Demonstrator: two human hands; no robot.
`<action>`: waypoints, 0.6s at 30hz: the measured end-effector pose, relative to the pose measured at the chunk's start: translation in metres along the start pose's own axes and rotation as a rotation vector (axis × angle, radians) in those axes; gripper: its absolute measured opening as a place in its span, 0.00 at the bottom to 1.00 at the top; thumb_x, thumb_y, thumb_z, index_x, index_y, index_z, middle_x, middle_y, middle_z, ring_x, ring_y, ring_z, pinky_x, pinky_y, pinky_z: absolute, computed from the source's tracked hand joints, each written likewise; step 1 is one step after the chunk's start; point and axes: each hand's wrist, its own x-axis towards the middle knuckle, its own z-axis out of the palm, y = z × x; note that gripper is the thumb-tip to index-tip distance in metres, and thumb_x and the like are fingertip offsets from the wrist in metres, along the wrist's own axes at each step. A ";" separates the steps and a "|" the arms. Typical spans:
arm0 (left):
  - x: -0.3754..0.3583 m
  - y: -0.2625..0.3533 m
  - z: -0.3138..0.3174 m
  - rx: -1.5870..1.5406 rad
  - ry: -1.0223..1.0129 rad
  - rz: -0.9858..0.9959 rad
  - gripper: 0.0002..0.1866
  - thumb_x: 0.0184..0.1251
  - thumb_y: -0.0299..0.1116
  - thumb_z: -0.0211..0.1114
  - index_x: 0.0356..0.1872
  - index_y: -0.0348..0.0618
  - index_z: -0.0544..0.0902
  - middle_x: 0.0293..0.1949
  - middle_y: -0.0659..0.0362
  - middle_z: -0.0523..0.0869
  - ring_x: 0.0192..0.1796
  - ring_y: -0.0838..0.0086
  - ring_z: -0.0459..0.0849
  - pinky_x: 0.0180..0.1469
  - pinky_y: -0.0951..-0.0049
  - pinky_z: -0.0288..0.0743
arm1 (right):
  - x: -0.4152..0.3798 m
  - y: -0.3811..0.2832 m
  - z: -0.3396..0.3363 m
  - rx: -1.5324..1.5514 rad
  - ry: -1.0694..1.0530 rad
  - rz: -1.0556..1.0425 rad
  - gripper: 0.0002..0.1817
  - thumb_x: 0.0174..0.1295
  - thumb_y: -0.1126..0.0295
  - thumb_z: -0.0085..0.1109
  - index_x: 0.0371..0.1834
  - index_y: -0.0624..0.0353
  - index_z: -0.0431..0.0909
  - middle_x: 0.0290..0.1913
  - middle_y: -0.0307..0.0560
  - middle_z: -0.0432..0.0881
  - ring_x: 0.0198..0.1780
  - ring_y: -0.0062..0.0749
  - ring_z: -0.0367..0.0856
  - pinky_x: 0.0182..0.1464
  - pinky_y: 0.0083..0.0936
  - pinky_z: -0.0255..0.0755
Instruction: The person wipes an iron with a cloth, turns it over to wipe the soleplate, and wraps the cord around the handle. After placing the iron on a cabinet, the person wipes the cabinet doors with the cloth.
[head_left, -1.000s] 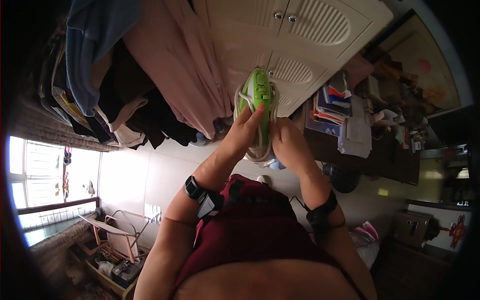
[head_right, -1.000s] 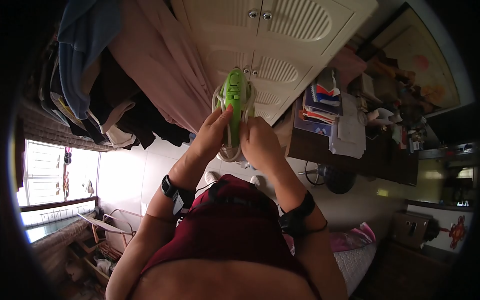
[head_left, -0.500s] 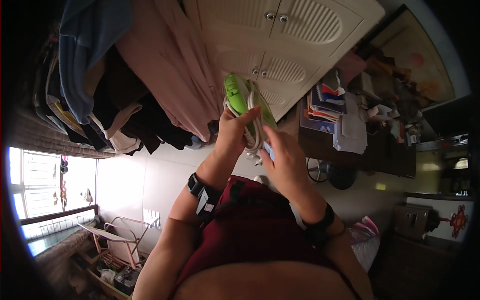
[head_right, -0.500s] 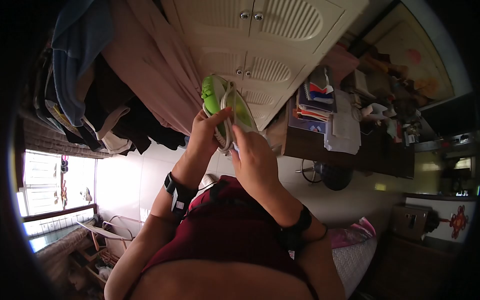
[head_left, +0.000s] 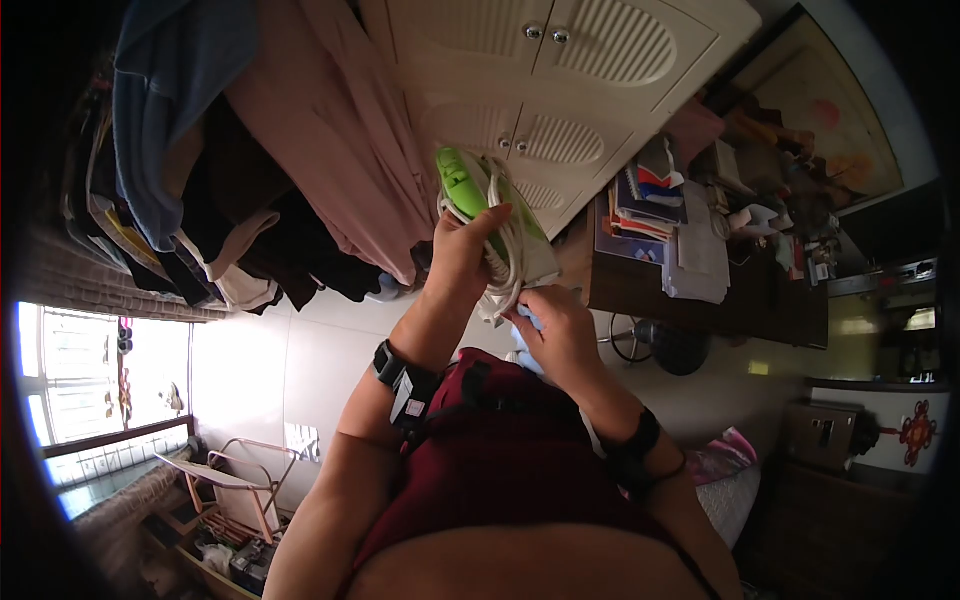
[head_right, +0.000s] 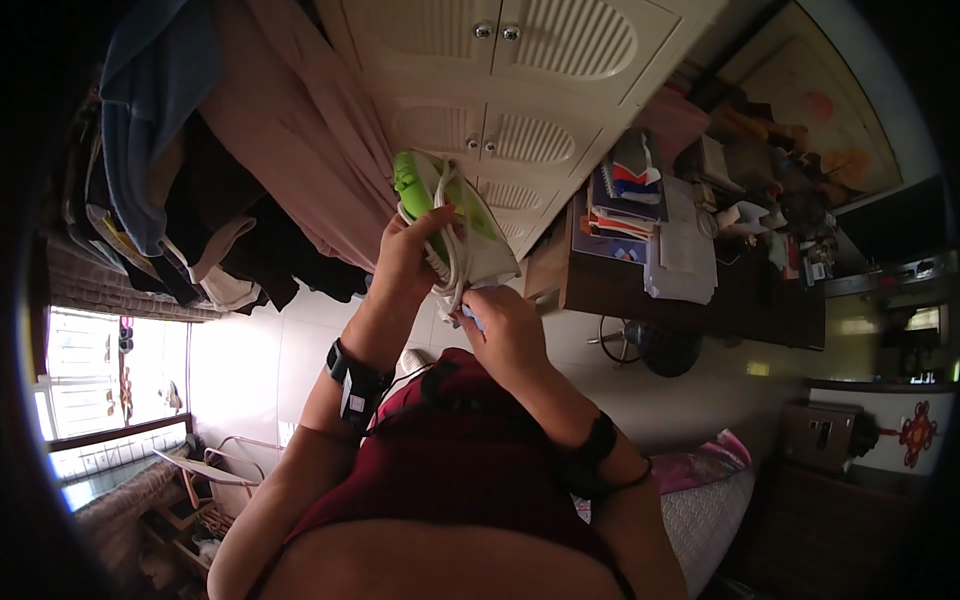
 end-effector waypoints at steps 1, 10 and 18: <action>-0.001 -0.003 0.001 0.015 -0.004 0.010 0.10 0.61 0.21 0.64 0.44 0.39 0.79 0.33 0.59 0.83 0.34 0.74 0.82 0.38 0.71 0.78 | 0.001 0.005 -0.001 -0.060 0.003 -0.058 0.12 0.48 0.70 0.70 0.32 0.59 0.76 0.29 0.47 0.79 0.34 0.45 0.79 0.38 0.37 0.73; -0.010 -0.008 0.005 0.011 -0.011 -0.046 0.11 0.59 0.21 0.66 0.42 0.33 0.79 0.35 0.55 0.84 0.35 0.70 0.85 0.38 0.69 0.80 | 0.001 0.000 0.000 -0.280 0.149 -0.161 0.19 0.42 0.60 0.75 0.20 0.56 0.71 0.22 0.43 0.75 0.28 0.41 0.77 0.29 0.36 0.70; -0.015 -0.009 0.004 0.181 -0.039 -0.003 0.13 0.58 0.21 0.66 0.45 0.32 0.78 0.36 0.55 0.84 0.36 0.71 0.85 0.39 0.69 0.80 | 0.016 0.006 -0.031 -0.231 -0.215 -0.190 0.20 0.39 0.54 0.76 0.22 0.54 0.76 0.24 0.44 0.79 0.31 0.38 0.79 0.33 0.34 0.73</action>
